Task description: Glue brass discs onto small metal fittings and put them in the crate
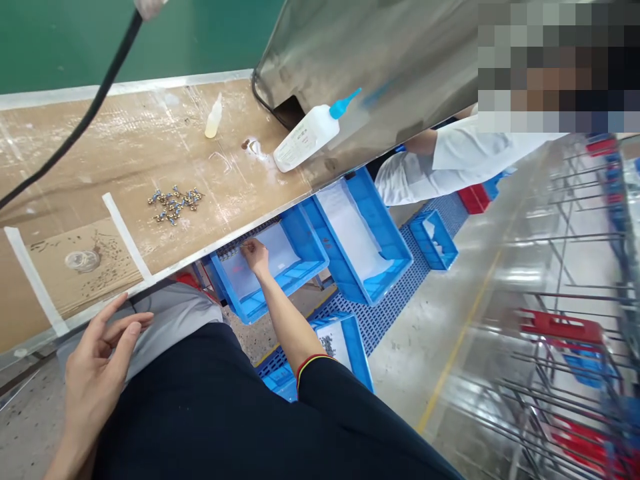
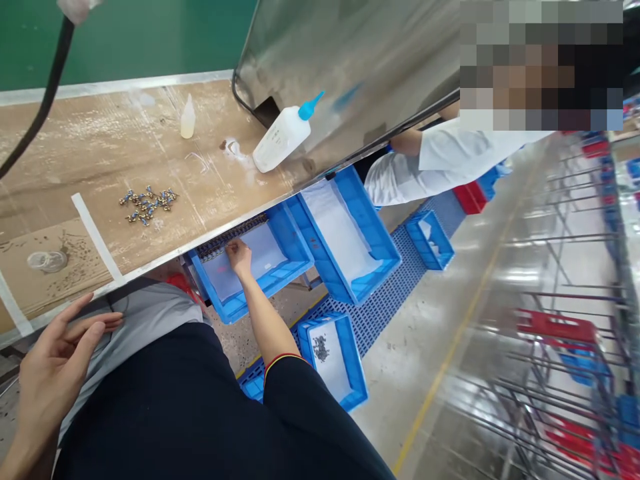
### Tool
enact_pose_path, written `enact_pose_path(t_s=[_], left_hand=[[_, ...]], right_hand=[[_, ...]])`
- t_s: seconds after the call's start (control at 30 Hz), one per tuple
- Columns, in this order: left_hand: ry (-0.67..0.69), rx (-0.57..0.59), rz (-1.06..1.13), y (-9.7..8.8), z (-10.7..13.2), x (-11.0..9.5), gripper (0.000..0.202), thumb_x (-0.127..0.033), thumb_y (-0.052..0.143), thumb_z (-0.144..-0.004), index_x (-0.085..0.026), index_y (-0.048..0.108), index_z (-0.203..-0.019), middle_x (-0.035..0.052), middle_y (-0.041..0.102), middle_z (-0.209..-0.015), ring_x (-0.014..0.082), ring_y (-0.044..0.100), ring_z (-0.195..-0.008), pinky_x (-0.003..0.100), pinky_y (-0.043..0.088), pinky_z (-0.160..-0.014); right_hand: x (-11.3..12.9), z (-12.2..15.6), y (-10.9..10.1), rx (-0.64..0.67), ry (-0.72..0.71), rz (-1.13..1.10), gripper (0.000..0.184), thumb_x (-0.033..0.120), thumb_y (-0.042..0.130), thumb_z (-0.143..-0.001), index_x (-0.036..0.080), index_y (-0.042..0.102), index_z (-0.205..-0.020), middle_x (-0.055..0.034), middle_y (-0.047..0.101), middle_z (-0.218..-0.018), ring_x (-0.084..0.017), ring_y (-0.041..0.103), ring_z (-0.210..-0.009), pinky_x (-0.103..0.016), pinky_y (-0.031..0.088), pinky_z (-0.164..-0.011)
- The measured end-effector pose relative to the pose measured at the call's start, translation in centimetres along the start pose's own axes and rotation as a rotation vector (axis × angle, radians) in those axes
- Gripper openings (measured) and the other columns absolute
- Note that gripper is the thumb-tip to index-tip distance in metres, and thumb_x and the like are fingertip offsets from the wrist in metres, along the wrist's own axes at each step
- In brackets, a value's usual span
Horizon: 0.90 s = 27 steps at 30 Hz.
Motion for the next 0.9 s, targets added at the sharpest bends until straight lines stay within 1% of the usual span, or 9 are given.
enact_pose_path(t_s=[0.2,0.33,0.47,0.57,0.63,0.7,0.77,0.83,0.9], left_hand=[[-0.151,0.013,0.145,-0.2,0.4,1.4,0.078,-0.072,0.085,-0.097,-0.035,0.067,-0.163,0.0063,0.09,-0.118,0.0351,0.087,-0.118,0.058,0.063,-0.124],[-0.157,0.007,0.189,-0.4,0.4,1.9,0.079,-0.072,0.085,-0.096,-0.032,0.067,-0.162,0.0083,0.09,-0.118,0.0352,0.086,-0.117,0.058,0.064,-0.121],[-0.144,0.008,0.186,-1.0,0.1,2.6,0.079,-0.071,0.084,-0.098,-0.03,0.066,-0.164,0.0098,0.089,-0.121,0.0343,0.086,-0.119,0.054,0.066,-0.117],[-0.132,-0.015,0.196,-1.4,-0.2,3.0,0.077,-0.069,0.082,-0.1,-0.028,0.066,-0.164,0.01,0.089,-0.122,0.0331,0.085,-0.121,0.052,0.066,-0.118],[-0.122,-0.03,0.199,-1.8,-0.2,2.9,0.075,-0.068,0.081,-0.102,-0.028,0.067,-0.163,0.0096,0.089,-0.122,0.0327,0.086,-0.12,0.051,0.066,-0.118],[-0.109,-0.044,0.2,-2.3,0.0,2.6,0.073,-0.067,0.08,-0.102,-0.028,0.068,-0.162,0.0095,0.089,-0.122,0.0327,0.086,-0.12,0.051,0.065,-0.119],[-0.103,-0.082,0.189,-3.3,0.4,2.4,0.069,-0.066,0.081,-0.102,-0.028,0.071,-0.159,0.0087,0.09,-0.12,0.0328,0.086,-0.119,0.05,0.064,-0.12],[-0.097,-0.178,0.151,-5.2,1.3,2.3,0.065,-0.065,0.082,-0.102,-0.029,0.074,-0.155,0.0072,0.09,-0.116,0.0328,0.087,-0.116,0.049,0.065,-0.119],[-0.074,-0.346,0.068,-8.2,2.6,2.5,0.062,-0.064,0.078,-0.104,-0.027,0.075,-0.154,0.0058,0.09,-0.111,0.0317,0.088,-0.109,0.049,0.067,-0.115]], right_hand=[[0.0,-0.1,0.9,0.014,-0.005,0.057,0.031,0.048,0.079,-0.111,0.017,0.077,-0.118,-0.0051,0.08,-0.116,-0.02,0.079,-0.101,-0.042,0.07,-0.097],[1.8,1.3,-1.1,-0.087,-0.074,0.024,0.035,0.053,0.077,-0.109,0.019,0.077,-0.103,-0.0036,0.081,-0.099,-0.02,0.077,-0.089,-0.039,0.065,-0.092],[5.7,5.0,-5.6,-0.323,-0.185,-0.058,0.047,0.061,0.053,-0.113,0.019,0.073,-0.105,-0.0043,0.076,-0.084,-0.021,0.069,-0.075,-0.035,0.057,-0.078],[11.1,8.2,-7.4,-0.405,-0.307,-0.125,0.048,0.064,0.053,-0.113,0.02,0.071,-0.114,-0.0022,0.073,-0.087,-0.019,0.065,-0.075,-0.034,0.056,-0.079],[16.5,9.7,-6.3,-0.281,-0.447,-0.159,0.042,0.062,0.063,-0.112,0.022,0.074,-0.114,-0.0028,0.076,-0.094,-0.019,0.07,-0.08,-0.034,0.059,-0.083],[22.7,11.0,-3.1,-0.033,-0.651,-0.148,0.028,0.051,0.07,-0.112,0.025,0.08,-0.117,-0.0041,0.081,-0.107,-0.02,0.076,-0.093,-0.034,0.061,-0.089],[28.1,12.3,0.5,0.171,-0.86,-0.036,0.019,0.036,0.068,-0.114,0.027,0.083,-0.121,-0.0051,0.084,-0.121,-0.022,0.077,-0.109,-0.037,0.062,-0.099],[31.6,12.7,3.6,0.257,-1.008,0.181,0.023,0.025,0.063,-0.114,0.028,0.084,-0.122,-0.0067,0.084,-0.129,-0.025,0.075,-0.119,-0.041,0.059,-0.108],[33.3,12.6,6.1,0.304,-1.081,0.431,0.025,0.018,0.063,-0.112,0.026,0.085,-0.119,-0.0095,0.083,-0.131,-0.029,0.072,-0.121,-0.046,0.058,-0.11]])
Point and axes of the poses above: each hand's wrist, its own z-axis away from the middle knuckle, its own y-axis out of the palm, x = y × z, the point moved 9 cm from there along -z, towards the middle knuckle
